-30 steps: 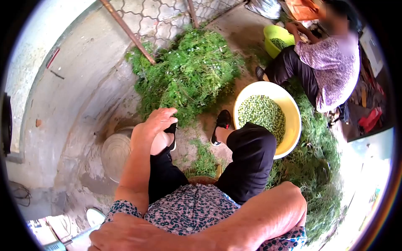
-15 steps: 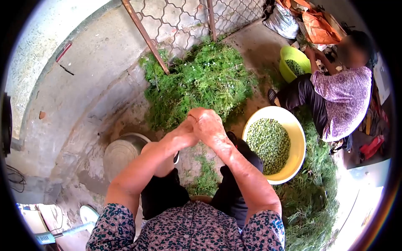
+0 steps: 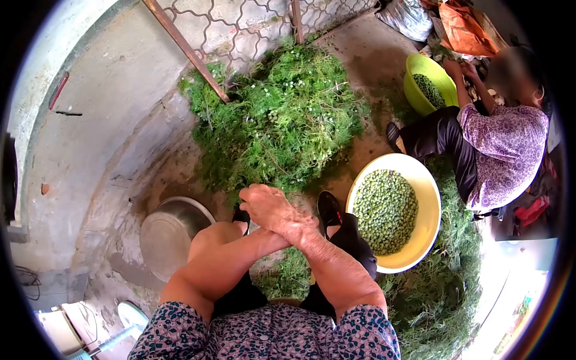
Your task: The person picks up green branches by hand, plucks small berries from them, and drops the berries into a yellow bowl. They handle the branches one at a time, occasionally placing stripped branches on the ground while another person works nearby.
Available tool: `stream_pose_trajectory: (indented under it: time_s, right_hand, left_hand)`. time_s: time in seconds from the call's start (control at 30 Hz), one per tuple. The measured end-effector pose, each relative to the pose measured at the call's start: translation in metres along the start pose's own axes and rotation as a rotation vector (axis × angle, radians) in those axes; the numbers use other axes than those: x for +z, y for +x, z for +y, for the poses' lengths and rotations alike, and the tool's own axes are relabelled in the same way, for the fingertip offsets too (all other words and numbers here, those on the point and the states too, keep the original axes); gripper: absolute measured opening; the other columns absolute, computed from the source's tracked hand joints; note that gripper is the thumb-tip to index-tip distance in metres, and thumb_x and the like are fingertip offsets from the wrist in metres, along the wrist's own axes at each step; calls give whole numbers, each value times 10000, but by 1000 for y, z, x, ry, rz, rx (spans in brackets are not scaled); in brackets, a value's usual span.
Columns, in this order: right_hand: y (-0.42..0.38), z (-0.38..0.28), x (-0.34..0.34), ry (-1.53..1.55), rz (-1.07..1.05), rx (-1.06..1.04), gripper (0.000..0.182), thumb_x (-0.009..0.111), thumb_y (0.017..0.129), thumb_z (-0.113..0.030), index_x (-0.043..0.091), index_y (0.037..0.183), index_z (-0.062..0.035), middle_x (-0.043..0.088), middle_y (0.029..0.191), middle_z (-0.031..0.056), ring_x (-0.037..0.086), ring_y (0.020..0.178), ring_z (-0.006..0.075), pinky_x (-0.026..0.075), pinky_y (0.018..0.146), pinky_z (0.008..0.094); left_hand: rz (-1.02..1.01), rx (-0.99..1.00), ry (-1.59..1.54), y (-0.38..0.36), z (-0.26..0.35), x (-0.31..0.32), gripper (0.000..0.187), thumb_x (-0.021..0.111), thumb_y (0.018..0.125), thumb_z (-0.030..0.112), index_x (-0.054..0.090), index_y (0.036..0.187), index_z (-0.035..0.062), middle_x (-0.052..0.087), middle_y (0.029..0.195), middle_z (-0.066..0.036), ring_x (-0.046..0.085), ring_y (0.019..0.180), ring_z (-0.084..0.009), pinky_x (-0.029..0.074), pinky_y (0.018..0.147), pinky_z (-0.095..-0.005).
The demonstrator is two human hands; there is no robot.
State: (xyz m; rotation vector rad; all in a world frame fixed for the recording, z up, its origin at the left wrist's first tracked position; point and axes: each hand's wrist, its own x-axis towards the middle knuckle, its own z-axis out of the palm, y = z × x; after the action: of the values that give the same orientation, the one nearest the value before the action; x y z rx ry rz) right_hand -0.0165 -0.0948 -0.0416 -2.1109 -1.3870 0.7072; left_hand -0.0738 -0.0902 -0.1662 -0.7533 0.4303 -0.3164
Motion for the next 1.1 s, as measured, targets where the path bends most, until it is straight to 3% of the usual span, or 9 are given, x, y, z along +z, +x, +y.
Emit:
stream_pose_trajectory:
  time_s: [0.27, 0.4, 0.47, 0.5, 0.53, 0.6, 0.67, 0.9, 1.1]
  right_hand:
    - [0, -7, -10, 5, -15, -11, 200, 577, 821, -203, 582, 954, -52, 578, 947, 143, 562, 892, 345, 459, 755, 431]
    - [-4, -11, -10, 11, 17, -59, 144, 576, 794, -142, 572, 874, -22, 573, 887, 157, 572, 863, 339, 466, 727, 429]
    - [-4, -12, -9, 29, 65, -91, 101, 580, 764, -81, 571, 818, 4, 579, 840, 177, 584, 833, 336, 476, 702, 422]
    - [-3, -12, -11, 28, 3, -70, 142, 574, 795, -141, 566, 870, -20, 567, 887, 156, 568, 873, 338, 466, 729, 427]
    - [-3, -11, -12, 28, -58, -48, 184, 569, 827, -202, 560, 922, -45, 555, 933, 135, 551, 912, 340, 455, 757, 431]
    - [-2, -10, -10, 50, -60, -28, 182, 568, 827, -201, 560, 920, -44, 553, 938, 135, 550, 913, 340, 455, 756, 430]
    - [-2, -11, -8, 74, -62, -9, 180, 567, 828, -200, 560, 917, -44, 552, 943, 135, 550, 915, 341, 455, 756, 428]
    - [-3, -7, 4, -8, -48, -148, 174, 585, 808, -182, 565, 872, -22, 566, 863, 148, 570, 860, 342, 469, 723, 421]
    - [-5, -7, 4, -33, -18, -169, 171, 590, 803, -182, 567, 853, -19, 563, 841, 147, 575, 831, 341, 476, 689, 420]
  left_hand:
    - [35, 76, 275, 3, 8, -1, 194, 373, 889, 244, 394, 853, 54, 432, 830, -44, 448, 821, -164, 386, 857, -333]
    - [-67, -53, -245, 4, 5, -5, 189, 409, 835, 239, 334, 832, 65, 360, 766, -30, 421, 777, -156, 375, 823, -324]
    - [-74, -142, -805, 1, -4, 8, 186, 412, 825, 235, 349, 846, 62, 366, 767, -34, 427, 783, -158, 375, 826, -324]
    - [-33, -189, -1756, -2, -11, 16, 185, 413, 820, 233, 356, 853, 60, 369, 768, -36, 430, 786, -159, 374, 828, -325]
    - [-11, -171, -2318, -8, -24, 30, 186, 414, 815, 231, 363, 860, 58, 372, 768, -38, 433, 789, -160, 374, 829, -325]
    - [-21, -103, -2609, -15, -39, 50, 190, 417, 805, 227, 378, 874, 54, 378, 770, -42, 438, 795, -162, 374, 832, -325]
    - [-31, -69, -2643, -16, -39, 48, 194, 418, 801, 225, 385, 881, 52, 382, 770, -44, 441, 798, -162, 374, 834, -326]
    - [-8, -230, -2150, -4, -17, -2, 172, 408, 799, 216, 392, 870, 60, 384, 762, -49, 445, 787, -169, 374, 833, -339]
    - [-38, -254, -1360, 3, -10, -26, 175, 410, 793, 229, 399, 851, 65, 387, 754, -51, 450, 782, -171, 375, 831, -346]
